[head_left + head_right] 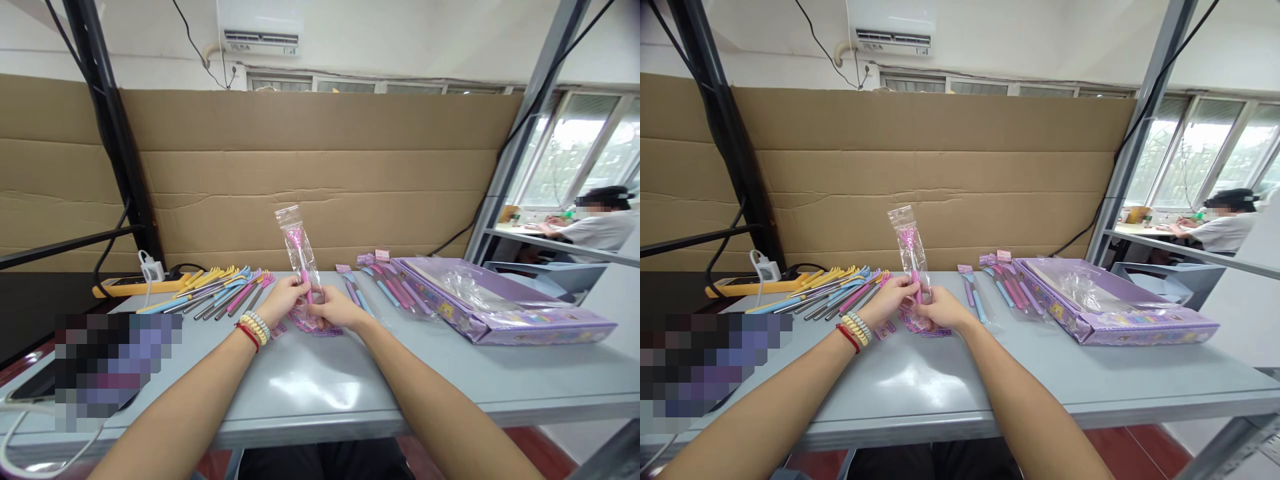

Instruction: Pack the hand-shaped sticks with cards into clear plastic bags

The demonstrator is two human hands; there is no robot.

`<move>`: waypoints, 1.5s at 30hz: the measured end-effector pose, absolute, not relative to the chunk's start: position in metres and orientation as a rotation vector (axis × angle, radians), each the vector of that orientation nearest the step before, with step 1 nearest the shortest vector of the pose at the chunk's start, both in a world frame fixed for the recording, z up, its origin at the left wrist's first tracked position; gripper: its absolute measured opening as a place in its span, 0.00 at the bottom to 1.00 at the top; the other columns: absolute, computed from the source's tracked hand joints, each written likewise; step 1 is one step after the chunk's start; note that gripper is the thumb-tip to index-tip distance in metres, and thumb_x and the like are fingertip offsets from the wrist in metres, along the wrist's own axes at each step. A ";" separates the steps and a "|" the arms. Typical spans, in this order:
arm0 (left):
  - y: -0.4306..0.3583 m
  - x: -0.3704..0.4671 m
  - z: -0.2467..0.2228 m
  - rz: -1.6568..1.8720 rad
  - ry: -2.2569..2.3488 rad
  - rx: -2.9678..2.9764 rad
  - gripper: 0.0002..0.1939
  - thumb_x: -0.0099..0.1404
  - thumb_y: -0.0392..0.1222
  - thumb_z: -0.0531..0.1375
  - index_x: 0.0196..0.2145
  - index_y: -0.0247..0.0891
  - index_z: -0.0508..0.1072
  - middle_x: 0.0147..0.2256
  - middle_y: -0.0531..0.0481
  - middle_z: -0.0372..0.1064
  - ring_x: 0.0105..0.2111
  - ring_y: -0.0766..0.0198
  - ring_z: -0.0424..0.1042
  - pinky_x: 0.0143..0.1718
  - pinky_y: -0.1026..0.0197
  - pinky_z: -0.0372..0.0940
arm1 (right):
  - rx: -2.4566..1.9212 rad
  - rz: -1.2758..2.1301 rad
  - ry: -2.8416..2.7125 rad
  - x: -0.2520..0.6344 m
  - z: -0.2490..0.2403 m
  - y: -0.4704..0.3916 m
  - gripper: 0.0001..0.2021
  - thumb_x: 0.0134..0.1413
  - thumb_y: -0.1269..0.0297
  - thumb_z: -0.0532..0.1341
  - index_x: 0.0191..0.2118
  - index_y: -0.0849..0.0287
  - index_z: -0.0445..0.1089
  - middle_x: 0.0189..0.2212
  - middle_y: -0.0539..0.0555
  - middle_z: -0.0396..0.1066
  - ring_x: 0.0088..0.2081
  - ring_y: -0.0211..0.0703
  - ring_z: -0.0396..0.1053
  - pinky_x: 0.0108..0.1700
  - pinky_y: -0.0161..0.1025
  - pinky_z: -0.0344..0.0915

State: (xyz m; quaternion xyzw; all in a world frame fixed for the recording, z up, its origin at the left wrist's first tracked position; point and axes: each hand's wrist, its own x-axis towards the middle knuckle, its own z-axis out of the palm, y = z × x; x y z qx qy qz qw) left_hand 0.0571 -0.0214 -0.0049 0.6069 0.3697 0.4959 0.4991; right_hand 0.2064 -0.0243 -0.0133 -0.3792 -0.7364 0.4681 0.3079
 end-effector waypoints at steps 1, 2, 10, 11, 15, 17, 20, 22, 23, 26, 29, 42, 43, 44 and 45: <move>-0.021 0.056 -0.004 1.198 0.916 1.482 0.14 0.51 0.48 0.64 0.23 0.33 0.69 0.21 0.51 0.66 0.21 0.69 0.64 0.22 0.66 0.59 | -1.004 1.243 -1.945 0.207 -0.012 -0.025 0.17 0.45 0.63 0.63 0.43 0.62 0.63 0.12 0.45 0.64 0.13 0.33 0.59 0.16 0.30 0.56; -0.020 0.055 -0.004 1.206 0.930 1.476 0.14 0.51 0.48 0.63 0.24 0.33 0.69 0.22 0.51 0.66 0.21 0.69 0.64 0.22 0.66 0.58 | -1.012 1.251 -1.943 0.208 -0.010 -0.026 0.16 0.45 0.64 0.63 0.40 0.62 0.64 0.12 0.45 0.64 0.13 0.33 0.59 0.16 0.30 0.56; -0.012 0.036 0.012 1.622 0.828 1.059 0.15 0.48 0.45 0.66 0.28 0.35 0.67 0.24 0.55 0.65 0.22 0.70 0.64 0.24 0.66 0.60 | -0.958 1.435 -2.197 0.226 0.001 -0.031 0.15 0.42 0.57 0.65 0.31 0.64 0.68 0.21 0.50 0.68 0.15 0.29 0.60 0.15 0.28 0.50; -0.010 0.033 0.014 1.648 0.811 1.024 0.15 0.47 0.45 0.66 0.27 0.35 0.67 0.23 0.56 0.65 0.21 0.71 0.63 0.23 0.67 0.59 | -0.958 1.460 -2.206 0.228 0.001 -0.031 0.15 0.42 0.57 0.65 0.33 0.64 0.68 0.21 0.50 0.68 0.15 0.28 0.59 0.15 0.28 0.50; -0.007 0.027 0.015 1.716 0.756 0.979 0.15 0.45 0.44 0.67 0.25 0.34 0.67 0.21 0.56 0.63 0.19 0.73 0.62 0.21 0.67 0.58 | -0.982 1.531 -2.203 0.229 -0.001 -0.027 0.17 0.40 0.56 0.67 0.34 0.63 0.67 0.20 0.49 0.68 0.15 0.28 0.59 0.15 0.27 0.50; -0.007 0.027 0.015 1.726 0.724 0.984 0.16 0.44 0.44 0.68 0.25 0.34 0.66 0.21 0.56 0.64 0.19 0.72 0.62 0.21 0.67 0.59 | -0.987 1.544 -2.207 0.229 -0.003 -0.024 0.18 0.40 0.55 0.67 0.34 0.63 0.67 0.21 0.48 0.68 0.15 0.28 0.59 0.15 0.28 0.50; -0.007 0.027 0.016 1.720 0.684 0.957 0.16 0.43 0.42 0.68 0.26 0.35 0.67 0.21 0.56 0.65 0.20 0.72 0.63 0.20 0.67 0.60 | -0.973 1.525 -2.214 0.228 -0.006 -0.021 0.17 0.40 0.55 0.67 0.33 0.63 0.68 0.21 0.49 0.68 0.15 0.28 0.58 0.16 0.28 0.51; -0.007 0.025 0.017 1.724 0.682 0.916 0.15 0.44 0.42 0.68 0.28 0.35 0.68 0.22 0.55 0.66 0.21 0.71 0.65 0.21 0.67 0.60 | -0.967 1.489 -2.218 0.228 -0.006 -0.021 0.17 0.40 0.56 0.67 0.33 0.64 0.68 0.20 0.49 0.68 0.15 0.28 0.57 0.17 0.29 0.52; -0.006 0.024 0.018 1.731 0.690 0.896 0.15 0.44 0.41 0.68 0.28 0.34 0.68 0.23 0.55 0.66 0.21 0.71 0.65 0.21 0.67 0.61 | -0.971 1.469 -2.215 0.227 -0.006 -0.021 0.17 0.40 0.57 0.67 0.33 0.64 0.69 0.19 0.49 0.68 0.15 0.28 0.56 0.17 0.29 0.52; -0.004 0.020 0.018 1.765 0.708 0.863 0.15 0.44 0.41 0.68 0.28 0.34 0.69 0.22 0.55 0.66 0.20 0.71 0.65 0.21 0.67 0.60 | -0.981 1.411 -2.201 0.225 -0.006 -0.022 0.16 0.40 0.59 0.66 0.35 0.65 0.69 0.19 0.49 0.67 0.16 0.29 0.55 0.18 0.30 0.51; -0.003 0.019 0.018 1.801 0.693 0.857 0.16 0.44 0.43 0.68 0.28 0.35 0.68 0.21 0.57 0.65 0.20 0.71 0.64 0.21 0.67 0.60 | -1.007 1.240 -2.234 0.223 -0.007 -0.024 0.14 0.43 0.61 0.63 0.37 0.64 0.71 0.20 0.48 0.66 0.18 0.30 0.56 0.21 0.30 0.51; -0.019 0.050 0.007 1.472 0.813 1.169 0.16 0.51 0.42 0.65 0.34 0.36 0.64 0.28 0.50 0.71 0.27 0.64 0.73 0.30 0.59 0.69 | -1.125 0.290 -2.275 0.213 -0.020 -0.020 0.08 0.51 0.64 0.56 0.35 0.59 0.71 0.16 0.46 0.60 0.19 0.32 0.51 0.24 0.32 0.48; -0.019 0.049 0.007 1.471 0.814 1.166 0.15 0.52 0.41 0.64 0.34 0.36 0.64 0.28 0.50 0.71 0.27 0.63 0.73 0.30 0.59 0.70 | -1.117 0.288 -2.282 0.212 -0.019 -0.021 0.08 0.51 0.65 0.56 0.34 0.59 0.71 0.16 0.46 0.59 0.19 0.32 0.51 0.24 0.31 0.48; -0.018 0.049 0.007 1.469 0.818 1.166 0.13 0.52 0.41 0.63 0.34 0.36 0.64 0.28 0.49 0.71 0.27 0.63 0.73 0.29 0.59 0.70 | -1.108 0.285 -2.289 0.212 -0.019 -0.021 0.07 0.51 0.65 0.56 0.33 0.59 0.71 0.16 0.46 0.59 0.19 0.32 0.50 0.24 0.31 0.48; -0.018 0.048 0.007 1.465 0.823 1.167 0.12 0.53 0.40 0.62 0.33 0.36 0.64 0.28 0.49 0.71 0.27 0.63 0.73 0.29 0.60 0.70 | -1.101 0.281 -2.296 0.211 -0.019 -0.022 0.07 0.50 0.66 0.56 0.32 0.59 0.70 0.16 0.46 0.59 0.19 0.32 0.50 0.24 0.31 0.47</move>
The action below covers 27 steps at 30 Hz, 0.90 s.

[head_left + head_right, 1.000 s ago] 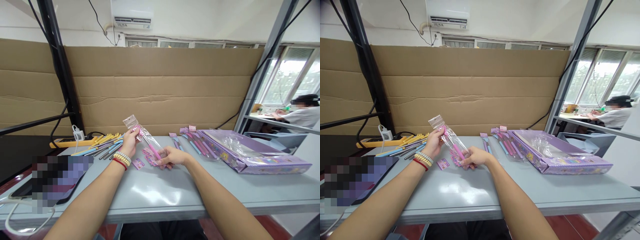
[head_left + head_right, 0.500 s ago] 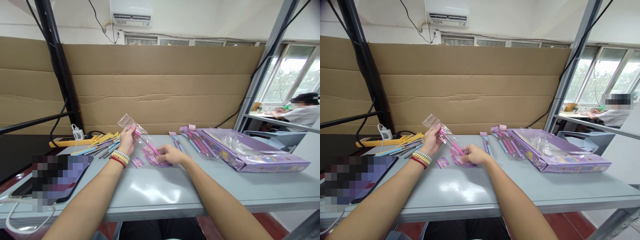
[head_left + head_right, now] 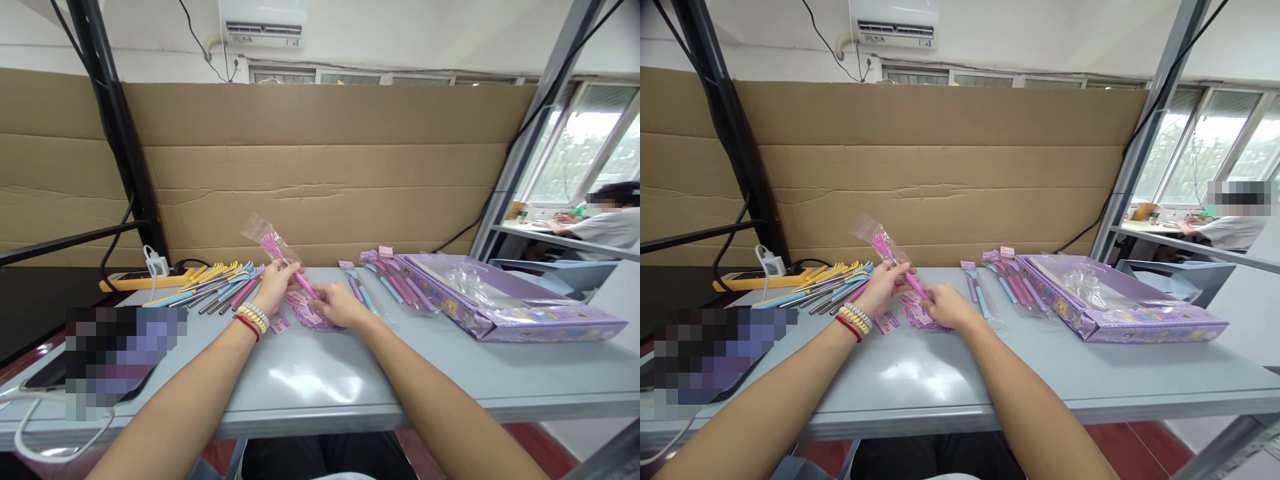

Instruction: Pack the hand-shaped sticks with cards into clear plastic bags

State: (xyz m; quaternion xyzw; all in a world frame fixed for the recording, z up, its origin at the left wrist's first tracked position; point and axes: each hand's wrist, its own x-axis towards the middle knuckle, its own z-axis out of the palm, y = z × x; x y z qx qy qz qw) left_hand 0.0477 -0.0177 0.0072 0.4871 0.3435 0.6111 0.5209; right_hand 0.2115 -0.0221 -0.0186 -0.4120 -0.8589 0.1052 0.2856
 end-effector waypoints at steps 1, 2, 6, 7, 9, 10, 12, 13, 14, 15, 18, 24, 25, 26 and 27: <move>-0.017 0.047 0.007 1.460 0.826 1.167 0.10 0.54 0.39 0.62 0.33 0.36 0.64 0.28 0.49 0.71 0.27 0.62 0.73 0.28 0.60 0.70 | -1.095 0.279 -2.305 0.211 -0.018 -0.023 0.06 0.50 0.66 0.56 0.31 0.59 0.70 0.16 0.46 0.59 0.19 0.32 0.50 0.25 0.31 0.47; -0.017 0.046 0.008 1.456 0.826 1.166 0.09 0.54 0.38 0.61 0.32 0.36 0.64 0.28 0.48 0.72 0.26 0.62 0.74 0.27 0.61 0.70 | -1.089 0.280 -2.312 0.211 -0.018 -0.024 0.06 0.50 0.67 0.56 0.31 0.59 0.70 0.16 0.46 0.59 0.19 0.32 0.50 0.25 0.31 0.47; -0.019 0.046 0.009 1.441 0.819 1.158 0.07 0.56 0.34 0.58 0.33 0.35 0.63 0.27 0.47 0.72 0.25 0.62 0.74 0.25 0.62 0.69 | -1.082 0.300 -2.321 0.210 -0.016 -0.026 0.07 0.50 0.67 0.57 0.32 0.60 0.71 0.15 0.45 0.58 0.19 0.31 0.49 0.25 0.31 0.46; -0.019 0.046 0.009 1.439 0.815 1.160 0.07 0.56 0.33 0.58 0.34 0.35 0.63 0.27 0.47 0.72 0.25 0.62 0.74 0.25 0.62 0.69 | -1.083 0.301 -2.319 0.210 -0.015 -0.026 0.07 0.50 0.67 0.57 0.33 0.60 0.71 0.15 0.45 0.58 0.19 0.31 0.49 0.25 0.31 0.46; -0.019 0.046 0.009 1.449 0.797 1.168 0.07 0.56 0.34 0.58 0.34 0.35 0.63 0.28 0.47 0.72 0.26 0.62 0.74 0.26 0.61 0.69 | -1.087 0.299 -2.313 0.210 -0.014 -0.027 0.07 0.50 0.68 0.57 0.34 0.61 0.72 0.16 0.45 0.59 0.19 0.31 0.49 0.25 0.31 0.46; -0.019 0.046 0.009 1.457 0.782 1.172 0.08 0.56 0.35 0.59 0.35 0.36 0.63 0.28 0.47 0.72 0.27 0.61 0.74 0.26 0.61 0.70 | -1.089 0.296 -2.310 0.210 -0.013 -0.027 0.08 0.50 0.67 0.57 0.34 0.61 0.72 0.16 0.45 0.59 0.19 0.31 0.49 0.25 0.32 0.46; -0.019 0.046 0.009 1.473 0.766 1.176 0.10 0.56 0.37 0.60 0.35 0.36 0.63 0.28 0.48 0.72 0.27 0.61 0.74 0.26 0.60 0.70 | -1.095 0.290 -2.315 0.209 -0.012 -0.028 0.09 0.50 0.67 0.57 0.36 0.62 0.72 0.16 0.45 0.58 0.19 0.31 0.48 0.25 0.32 0.46; -0.019 0.046 0.009 1.474 0.769 1.177 0.10 0.56 0.37 0.61 0.35 0.36 0.63 0.28 0.48 0.72 0.27 0.61 0.74 0.26 0.60 0.70 | -1.102 0.287 -2.319 0.209 -0.012 -0.028 0.09 0.50 0.66 0.57 0.36 0.62 0.72 0.15 0.45 0.58 0.19 0.31 0.48 0.25 0.32 0.45; -0.019 0.046 0.009 1.471 0.776 1.176 0.10 0.56 0.37 0.61 0.35 0.36 0.63 0.28 0.48 0.72 0.27 0.61 0.74 0.26 0.61 0.69 | -1.107 0.286 -2.323 0.209 -0.012 -0.028 0.09 0.50 0.66 0.57 0.36 0.62 0.72 0.15 0.45 0.57 0.19 0.31 0.48 0.25 0.32 0.45; -0.019 0.046 0.009 1.466 0.783 1.177 0.10 0.56 0.37 0.60 0.35 0.36 0.63 0.28 0.48 0.72 0.27 0.61 0.74 0.25 0.62 0.69 | -1.110 0.290 -2.328 0.209 -0.012 -0.029 0.09 0.50 0.66 0.57 0.37 0.61 0.72 0.15 0.45 0.57 0.19 0.31 0.48 0.25 0.32 0.45; -0.019 0.046 0.010 1.454 0.776 1.186 0.09 0.56 0.35 0.60 0.36 0.35 0.63 0.27 0.49 0.72 0.26 0.62 0.74 0.25 0.62 0.69 | -1.096 0.307 -2.325 0.210 -0.013 -0.028 0.07 0.50 0.66 0.57 0.34 0.61 0.71 0.15 0.45 0.57 0.19 0.31 0.48 0.25 0.32 0.45; -0.021 0.045 0.012 1.449 0.766 1.220 0.16 0.54 0.43 0.64 0.38 0.37 0.64 0.26 0.51 0.70 0.26 0.63 0.74 0.28 0.60 0.69 | -1.072 0.401 -2.257 0.208 -0.013 -0.028 0.09 0.49 0.65 0.58 0.36 0.62 0.72 0.16 0.45 0.58 0.19 0.31 0.50 0.25 0.31 0.47; -0.021 0.045 0.012 1.435 0.768 1.232 0.17 0.53 0.45 0.64 0.37 0.37 0.64 0.26 0.51 0.70 0.26 0.63 0.73 0.29 0.60 0.69 | -1.066 0.483 -2.228 0.207 -0.013 -0.028 0.11 0.49 0.65 0.58 0.38 0.62 0.72 0.16 0.45 0.59 0.19 0.31 0.51 0.25 0.31 0.49; -0.021 0.046 0.011 1.408 0.771 1.250 0.19 0.52 0.47 0.65 0.37 0.37 0.64 0.26 0.51 0.70 0.26 0.63 0.73 0.28 0.60 0.69 | -1.057 0.578 -2.184 0.205 -0.013 -0.028 0.13 0.49 0.64 0.59 0.40 0.63 0.71 0.17 0.45 0.60 0.19 0.31 0.53 0.25 0.30 0.50; -0.021 0.046 0.010 1.371 0.775 1.278 0.19 0.51 0.49 0.65 0.36 0.37 0.65 0.27 0.50 0.70 0.26 0.64 0.73 0.28 0.60 0.69 | -1.045 0.668 -2.129 0.204 -0.013 -0.028 0.14 0.49 0.63 0.59 0.41 0.64 0.71 0.18 0.46 0.62 0.20 0.31 0.55 0.25 0.30 0.52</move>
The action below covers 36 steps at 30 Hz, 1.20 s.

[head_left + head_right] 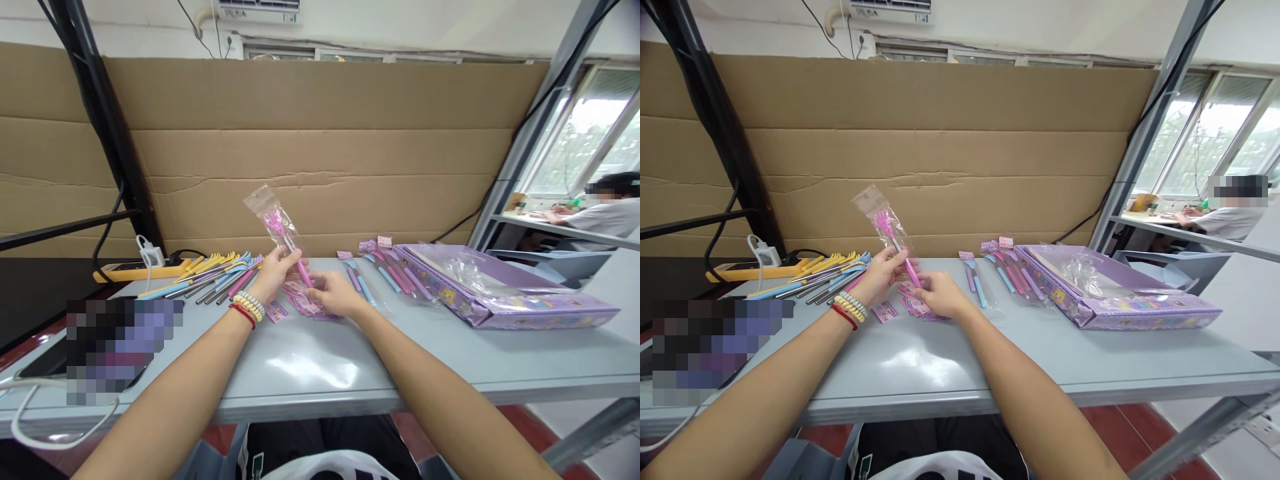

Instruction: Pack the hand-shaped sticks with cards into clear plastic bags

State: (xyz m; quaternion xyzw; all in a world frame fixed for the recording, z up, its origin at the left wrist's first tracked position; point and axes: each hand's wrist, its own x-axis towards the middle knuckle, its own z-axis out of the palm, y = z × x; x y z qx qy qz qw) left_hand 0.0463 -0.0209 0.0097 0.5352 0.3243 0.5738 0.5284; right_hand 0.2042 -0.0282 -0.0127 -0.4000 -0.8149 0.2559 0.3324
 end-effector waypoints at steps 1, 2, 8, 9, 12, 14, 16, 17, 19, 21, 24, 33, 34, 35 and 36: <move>-0.021 0.047 0.008 1.331 0.779 1.318 0.20 0.50 0.50 0.66 0.36 0.36 0.66 0.27 0.50 0.70 0.26 0.64 0.72 0.27 0.61 0.69 | -1.029 0.743 -2.071 0.203 -0.013 -0.029 0.14 0.48 0.62 0.59 0.41 0.64 0.70 0.19 0.47 0.64 0.20 0.32 0.57 0.24 0.31 0.53; -0.021 0.048 0.007 1.299 0.781 1.362 0.20 0.50 0.51 0.66 0.34 0.36 0.68 0.27 0.50 0.70 0.26 0.65 0.71 0.26 0.62 0.68 | -1.008 0.800 -2.023 0.202 -0.013 -0.029 0.15 0.48 0.61 0.60 0.40 0.65 0.70 0.21 0.48 0.66 0.21 0.32 0.58 0.24 0.31 0.55; -0.020 0.050 0.003 1.259 0.823 1.535 0.19 0.49 0.55 0.65 0.26 0.34 0.71 0.22 0.53 0.67 0.22 0.68 0.67 0.24 0.65 0.66 | -0.960 1.017 -1.898 0.202 -0.013 -0.029 0.19 0.52 0.50 0.57 0.38 0.62 0.65 0.23 0.49 0.67 0.16 0.31 0.59 0.17 0.31 0.56; -0.021 0.050 0.004 1.250 0.840 1.551 0.19 0.49 0.55 0.64 0.25 0.34 0.70 0.22 0.52 0.67 0.22 0.68 0.67 0.24 0.64 0.65 | -0.974 1.048 -1.880 0.202 -0.013 -0.029 0.19 0.53 0.48 0.56 0.38 0.62 0.65 0.22 0.50 0.67 0.15 0.31 0.59 0.16 0.31 0.56; -0.023 0.049 0.006 1.256 0.854 1.586 0.20 0.48 0.56 0.65 0.22 0.33 0.70 0.21 0.52 0.67 0.21 0.67 0.66 0.23 0.65 0.65 | -1.004 1.093 -1.861 0.201 -0.013 -0.028 0.18 0.53 0.49 0.56 0.37 0.62 0.63 0.21 0.49 0.66 0.14 0.31 0.59 0.15 0.31 0.56; -0.023 0.049 0.007 1.294 0.853 1.591 0.20 0.47 0.56 0.65 0.21 0.33 0.71 0.20 0.52 0.67 0.21 0.67 0.66 0.22 0.65 0.66 | -1.018 1.063 -1.875 0.201 -0.014 -0.027 0.16 0.52 0.52 0.57 0.39 0.61 0.62 0.21 0.48 0.66 0.14 0.31 0.60 0.15 0.30 0.57; -0.022 0.048 0.007 1.349 0.869 1.578 0.19 0.47 0.55 0.66 0.22 0.33 0.72 0.21 0.51 0.68 0.21 0.67 0.67 0.23 0.64 0.67 | -1.011 0.954 -1.885 0.202 -0.016 -0.026 0.16 0.51 0.57 0.59 0.43 0.60 0.60 0.24 0.49 0.67 0.17 0.31 0.62 0.18 0.30 0.58; -0.021 0.047 0.007 1.375 0.885 1.560 0.19 0.47 0.55 0.66 0.22 0.33 0.73 0.21 0.51 0.69 0.21 0.67 0.67 0.23 0.64 0.67 | -0.998 0.876 -1.884 0.202 -0.016 -0.025 0.17 0.50 0.59 0.59 0.45 0.59 0.59 0.27 0.49 0.68 0.18 0.31 0.62 0.19 0.30 0.59; -0.019 0.045 0.007 1.419 0.919 1.508 0.18 0.47 0.53 0.67 0.23 0.32 0.74 0.21 0.49 0.70 0.22 0.65 0.69 0.24 0.64 0.68 | -0.970 0.724 -1.882 0.204 -0.016 -0.024 0.21 0.48 0.64 0.59 0.49 0.58 0.55 0.32 0.50 0.68 0.20 0.30 0.62 0.22 0.31 0.60; -0.017 0.044 0.006 1.449 0.938 1.457 0.18 0.46 0.52 0.67 0.24 0.32 0.75 0.22 0.47 0.71 0.22 0.63 0.71 0.24 0.62 0.68 | -0.955 0.610 -1.895 0.206 -0.016 -0.024 0.21 0.48 0.66 0.58 0.49 0.56 0.54 0.34 0.50 0.67 0.20 0.29 0.61 0.23 0.31 0.59; -0.016 0.043 0.005 1.469 0.931 1.439 0.16 0.47 0.49 0.67 0.25 0.32 0.75 0.22 0.47 0.71 0.22 0.63 0.70 0.23 0.62 0.68 | -0.944 0.514 -1.924 0.208 -0.013 -0.026 0.17 0.49 0.68 0.56 0.46 0.56 0.56 0.33 0.49 0.67 0.22 0.30 0.61 0.25 0.31 0.59; -0.016 0.045 0.003 1.426 0.907 1.736 0.06 0.54 0.40 0.61 0.29 0.37 0.77 0.26 0.49 0.73 0.28 0.62 0.71 0.27 0.63 0.66 | -1.022 0.482 -2.053 0.209 -0.015 -0.024 0.15 0.52 0.67 0.54 0.47 0.60 0.60 0.24 0.47 0.65 0.23 0.35 0.59 0.27 0.33 0.54; -0.018 0.046 0.003 1.425 0.900 1.770 0.06 0.54 0.38 0.60 0.29 0.37 0.77 0.26 0.50 0.73 0.28 0.62 0.71 0.28 0.63 0.65 | -1.053 0.428 -2.090 0.209 -0.015 -0.023 0.12 0.52 0.67 0.54 0.44 0.60 0.63 0.24 0.48 0.65 0.24 0.35 0.58 0.28 0.33 0.53; -0.019 0.047 0.003 1.420 0.903 1.816 0.06 0.54 0.37 0.59 0.29 0.38 0.77 0.25 0.50 0.72 0.28 0.62 0.70 0.29 0.63 0.65 | -1.090 0.373 -2.126 0.210 -0.016 -0.022 0.10 0.52 0.67 0.54 0.40 0.61 0.65 0.24 0.49 0.65 0.25 0.36 0.58 0.28 0.33 0.52; -0.021 0.047 0.003 1.414 0.914 1.872 0.06 0.54 0.36 0.59 0.28 0.38 0.77 0.24 0.51 0.72 0.27 0.63 0.70 0.29 0.63 0.64 | -1.128 0.326 -2.157 0.210 -0.016 -0.022 0.07 0.51 0.67 0.54 0.37 0.61 0.66 0.24 0.50 0.66 0.25 0.36 0.58 0.29 0.33 0.51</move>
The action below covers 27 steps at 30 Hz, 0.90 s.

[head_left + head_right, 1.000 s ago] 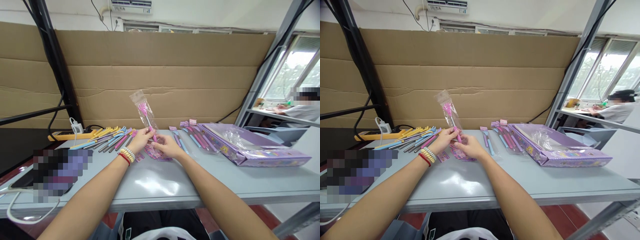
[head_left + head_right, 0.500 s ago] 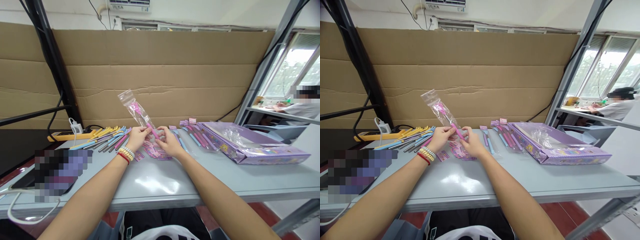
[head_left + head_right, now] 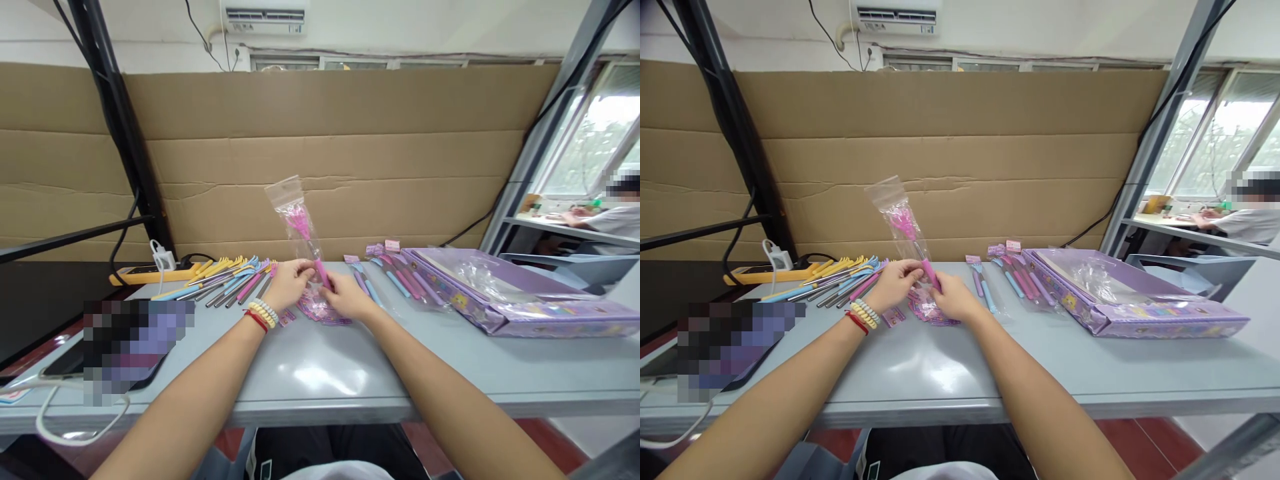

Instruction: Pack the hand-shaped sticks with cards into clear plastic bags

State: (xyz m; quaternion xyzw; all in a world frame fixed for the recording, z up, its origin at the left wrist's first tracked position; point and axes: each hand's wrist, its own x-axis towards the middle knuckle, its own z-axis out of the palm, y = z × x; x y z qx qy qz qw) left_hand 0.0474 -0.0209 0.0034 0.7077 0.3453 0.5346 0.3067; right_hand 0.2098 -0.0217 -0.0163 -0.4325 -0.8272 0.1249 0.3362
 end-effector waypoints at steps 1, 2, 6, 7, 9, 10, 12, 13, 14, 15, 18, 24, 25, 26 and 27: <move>-0.023 0.048 0.004 1.409 0.927 1.934 0.07 0.54 0.35 0.58 0.28 0.39 0.77 0.24 0.51 0.72 0.27 0.63 0.69 0.30 0.63 0.64 | -1.160 0.295 -2.183 0.210 -0.017 -0.021 0.06 0.51 0.67 0.55 0.34 0.61 0.66 0.24 0.50 0.66 0.26 0.36 0.57 0.28 0.33 0.51; -0.024 0.049 0.004 1.406 0.945 1.995 0.08 0.54 0.34 0.57 0.28 0.39 0.77 0.24 0.51 0.72 0.27 0.64 0.68 0.30 0.63 0.63 | -1.182 0.283 -2.201 0.210 -0.017 -0.021 0.05 0.50 0.67 0.55 0.32 0.61 0.66 0.23 0.50 0.65 0.25 0.36 0.57 0.28 0.33 0.50; -0.027 0.050 0.005 1.413 1.053 2.201 0.10 0.54 0.32 0.55 0.26 0.39 0.76 0.21 0.53 0.70 0.22 0.66 0.63 0.27 0.64 0.59 | -1.208 0.279 -2.222 0.208 -0.014 -0.024 0.05 0.50 0.66 0.56 0.29 0.61 0.65 0.21 0.49 0.64 0.23 0.34 0.55 0.27 0.33 0.48; -0.028 0.050 0.006 1.415 1.092 2.249 0.09 0.53 0.32 0.55 0.24 0.39 0.75 0.20 0.53 0.69 0.20 0.67 0.61 0.26 0.64 0.57 | -1.211 0.280 -2.228 0.208 -0.013 -0.025 0.05 0.49 0.66 0.56 0.28 0.61 0.65 0.21 0.49 0.64 0.23 0.34 0.55 0.27 0.33 0.48; -0.028 0.050 0.006 1.425 1.181 2.327 0.09 0.53 0.31 0.55 0.21 0.38 0.73 0.18 0.54 0.67 0.19 0.68 0.60 0.25 0.64 0.56 | -1.221 0.291 -2.237 0.207 -0.011 -0.027 0.04 0.49 0.67 0.57 0.28 0.61 0.65 0.21 0.49 0.64 0.23 0.34 0.55 0.27 0.33 0.49; -0.028 0.049 0.006 1.429 1.219 2.350 0.08 0.52 0.31 0.55 0.20 0.38 0.73 0.18 0.53 0.67 0.19 0.68 0.60 0.25 0.64 0.55 | -1.226 0.298 -2.235 0.207 -0.010 -0.028 0.03 0.48 0.68 0.57 0.28 0.61 0.65 0.21 0.50 0.65 0.23 0.35 0.56 0.27 0.33 0.49; -0.028 0.048 0.006 1.432 1.247 2.341 0.07 0.52 0.32 0.56 0.21 0.38 0.73 0.19 0.52 0.68 0.19 0.67 0.61 0.26 0.63 0.56 | -1.223 0.311 -2.214 0.207 -0.010 -0.028 0.03 0.47 0.69 0.58 0.27 0.62 0.66 0.20 0.49 0.64 0.23 0.35 0.56 0.27 0.33 0.50; -0.027 0.048 0.006 1.427 1.225 2.308 0.06 0.52 0.33 0.57 0.23 0.38 0.74 0.21 0.52 0.70 0.21 0.66 0.63 0.27 0.63 0.57 | -1.206 0.332 -2.200 0.207 -0.010 -0.028 0.03 0.46 0.69 0.58 0.27 0.62 0.66 0.20 0.49 0.64 0.23 0.34 0.57 0.27 0.33 0.50; -0.026 0.047 0.005 1.415 1.180 2.263 0.06 0.53 0.34 0.58 0.27 0.38 0.75 0.24 0.50 0.72 0.23 0.65 0.66 0.28 0.63 0.59 | -1.178 0.370 -2.181 0.207 -0.010 -0.027 0.03 0.46 0.68 0.58 0.27 0.62 0.67 0.20 0.49 0.64 0.23 0.34 0.57 0.26 0.33 0.51; -0.025 0.047 0.005 1.388 1.115 2.217 0.07 0.53 0.35 0.59 0.30 0.38 0.76 0.28 0.49 0.74 0.26 0.63 0.68 0.30 0.63 0.60 | -1.143 0.428 -2.156 0.207 -0.011 -0.026 0.03 0.46 0.68 0.58 0.28 0.62 0.67 0.19 0.48 0.64 0.22 0.34 0.58 0.26 0.33 0.52; -0.021 0.046 0.001 1.233 0.942 2.127 0.11 0.55 0.38 0.58 0.36 0.39 0.77 0.35 0.48 0.76 0.33 0.60 0.71 0.34 0.62 0.63 | -1.047 0.710 -2.024 0.207 -0.013 -0.024 0.08 0.47 0.68 0.58 0.35 0.62 0.68 0.19 0.48 0.65 0.20 0.35 0.62 0.24 0.33 0.57; -0.017 0.050 -0.004 1.245 1.101 2.252 0.12 0.57 0.34 0.54 0.31 0.39 0.79 0.27 0.49 0.75 0.26 0.62 0.69 0.29 0.62 0.60 | -1.076 1.003 -1.849 0.203 -0.014 -0.023 0.09 0.45 0.66 0.61 0.36 0.63 0.67 0.19 0.51 0.69 0.20 0.40 0.69 0.21 0.34 0.64; -0.018 0.052 -0.003 1.262 1.136 2.299 0.12 0.56 0.34 0.54 0.30 0.39 0.78 0.27 0.49 0.75 0.26 0.63 0.69 0.30 0.62 0.60 | -1.097 0.976 -1.846 0.202 -0.013 -0.024 0.08 0.45 0.67 0.61 0.34 0.63 0.67 0.19 0.50 0.69 0.20 0.40 0.69 0.21 0.33 0.64; -0.020 0.053 -0.002 1.258 1.178 2.344 0.12 0.56 0.33 0.54 0.28 0.39 0.78 0.26 0.49 0.75 0.26 0.63 0.69 0.31 0.63 0.60 | -1.123 0.946 -1.844 0.201 -0.012 -0.025 0.07 0.45 0.68 0.60 0.33 0.62 0.67 0.18 0.50 0.69 0.19 0.39 0.70 0.21 0.32 0.64; -0.021 0.054 0.000 1.229 1.230 2.380 0.11 0.55 0.33 0.55 0.27 0.39 0.78 0.26 0.49 0.74 0.25 0.64 0.68 0.32 0.63 0.60 | -1.148 0.919 -1.846 0.201 -0.011 -0.026 0.05 0.45 0.68 0.60 0.32 0.62 0.67 0.18 0.50 0.69 0.19 0.39 0.70 0.21 0.31 0.64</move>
